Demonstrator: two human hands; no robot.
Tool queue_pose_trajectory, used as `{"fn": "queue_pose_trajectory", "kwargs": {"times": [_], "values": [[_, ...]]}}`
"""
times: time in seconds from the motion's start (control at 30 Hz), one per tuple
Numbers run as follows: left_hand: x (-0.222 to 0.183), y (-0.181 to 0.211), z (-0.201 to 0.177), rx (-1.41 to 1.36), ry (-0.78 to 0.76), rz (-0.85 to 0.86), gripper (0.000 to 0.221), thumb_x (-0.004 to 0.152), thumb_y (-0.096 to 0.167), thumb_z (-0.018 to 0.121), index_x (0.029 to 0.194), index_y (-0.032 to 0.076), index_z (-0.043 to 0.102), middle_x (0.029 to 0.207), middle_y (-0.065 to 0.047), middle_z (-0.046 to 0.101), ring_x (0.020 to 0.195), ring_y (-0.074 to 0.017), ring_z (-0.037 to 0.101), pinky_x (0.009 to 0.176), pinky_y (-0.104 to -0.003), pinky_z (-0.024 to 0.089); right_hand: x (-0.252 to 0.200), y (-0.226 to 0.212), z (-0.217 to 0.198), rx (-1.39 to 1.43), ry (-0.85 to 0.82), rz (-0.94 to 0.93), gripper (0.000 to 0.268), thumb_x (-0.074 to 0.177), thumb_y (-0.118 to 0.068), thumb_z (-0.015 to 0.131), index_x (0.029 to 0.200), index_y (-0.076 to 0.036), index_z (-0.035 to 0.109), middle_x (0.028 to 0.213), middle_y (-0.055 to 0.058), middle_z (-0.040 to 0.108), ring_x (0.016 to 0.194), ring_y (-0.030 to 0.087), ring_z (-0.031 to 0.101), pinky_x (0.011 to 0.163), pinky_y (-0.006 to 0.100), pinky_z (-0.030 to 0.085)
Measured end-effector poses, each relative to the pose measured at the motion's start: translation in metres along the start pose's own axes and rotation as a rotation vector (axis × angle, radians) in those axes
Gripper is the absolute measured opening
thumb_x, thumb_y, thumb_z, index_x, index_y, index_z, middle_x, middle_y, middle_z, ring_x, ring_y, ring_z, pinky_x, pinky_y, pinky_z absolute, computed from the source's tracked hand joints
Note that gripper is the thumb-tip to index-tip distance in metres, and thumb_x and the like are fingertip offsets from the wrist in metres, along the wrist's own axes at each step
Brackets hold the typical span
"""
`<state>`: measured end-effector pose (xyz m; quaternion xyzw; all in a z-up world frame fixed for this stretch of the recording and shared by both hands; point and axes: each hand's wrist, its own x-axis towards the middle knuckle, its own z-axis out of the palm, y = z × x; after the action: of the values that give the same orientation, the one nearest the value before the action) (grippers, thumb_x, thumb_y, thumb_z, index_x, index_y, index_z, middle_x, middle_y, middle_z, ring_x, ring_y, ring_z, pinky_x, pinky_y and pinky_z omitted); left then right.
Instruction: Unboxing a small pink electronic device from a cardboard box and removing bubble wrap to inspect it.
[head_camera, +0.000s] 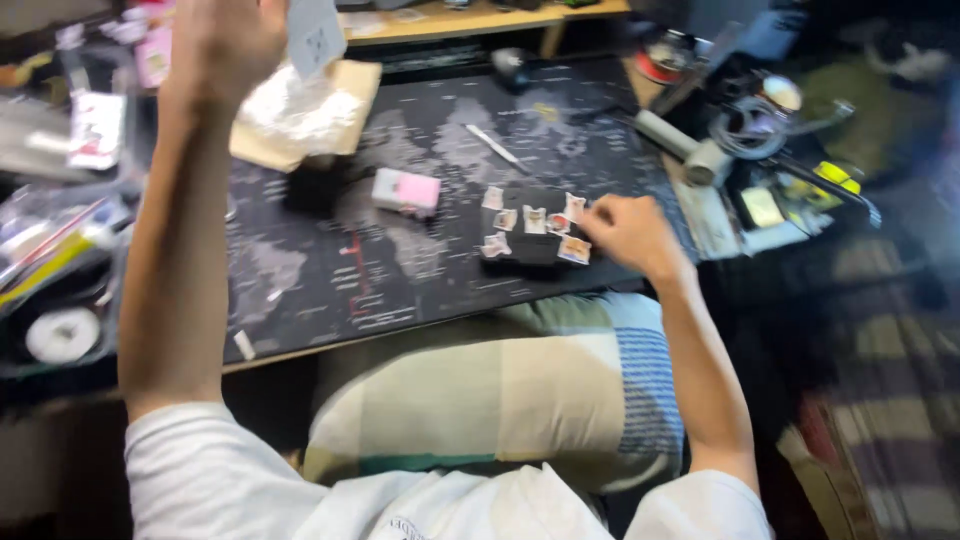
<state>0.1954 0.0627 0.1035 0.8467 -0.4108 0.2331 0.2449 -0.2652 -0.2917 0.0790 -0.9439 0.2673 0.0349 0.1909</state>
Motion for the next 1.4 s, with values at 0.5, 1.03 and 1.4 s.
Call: {"fn": "queue_pose_trajectory", "kwargs": {"times": [0.5, 1.03, 1.4], "values": [[-0.057, 0.006, -0.004, 0.037, -0.394, 0.135, 0.035, 0.097, 0.003, 0.058, 0.106, 0.016, 0.089, 0.108, -0.014, 0.082, 0.085, -0.0383, 0.074, 0.076, -0.055, 0.058, 0.108, -0.084, 0.020, -0.106, 0.113, -0.402, 0.054, 0.106, -0.044, 0.062, 0.142, -0.005, 0.067, 0.135, 0.018, 0.067, 0.122, 0.039, 0.064, 0.095, 0.056, 0.052], [-0.067, -0.058, -0.039, 0.092, -0.013, -0.137, 0.027, 0.123, 0.016, 0.052, 0.103, 0.009, 0.068, 0.079, -0.013, 0.068, 0.068, -0.0347, 0.063, 0.052, -0.051, 0.042, 0.149, -0.069, 0.038, 0.094, 0.202, -0.541, 0.013, 0.110, -0.016, 0.060, 0.110, -0.004, 0.066, 0.098, 0.013, 0.077, 0.088, 0.037, 0.070, 0.076, 0.051, 0.050], [-0.146, -0.038, -0.010, 0.571, -0.443, -0.304, 0.055, 0.100, 0.065, 0.078, 0.106, 0.011, 0.086, 0.150, -0.022, 0.056, 0.128, -0.0367, 0.051, 0.106, -0.050, 0.049, 0.142, -0.055, 0.050, 0.452, 0.460, -0.754, 0.004, 0.114, -0.006, 0.063, 0.116, -0.002, 0.065, 0.099, 0.010, 0.068, 0.084, 0.021, 0.065, 0.080, 0.035, 0.053]]}}
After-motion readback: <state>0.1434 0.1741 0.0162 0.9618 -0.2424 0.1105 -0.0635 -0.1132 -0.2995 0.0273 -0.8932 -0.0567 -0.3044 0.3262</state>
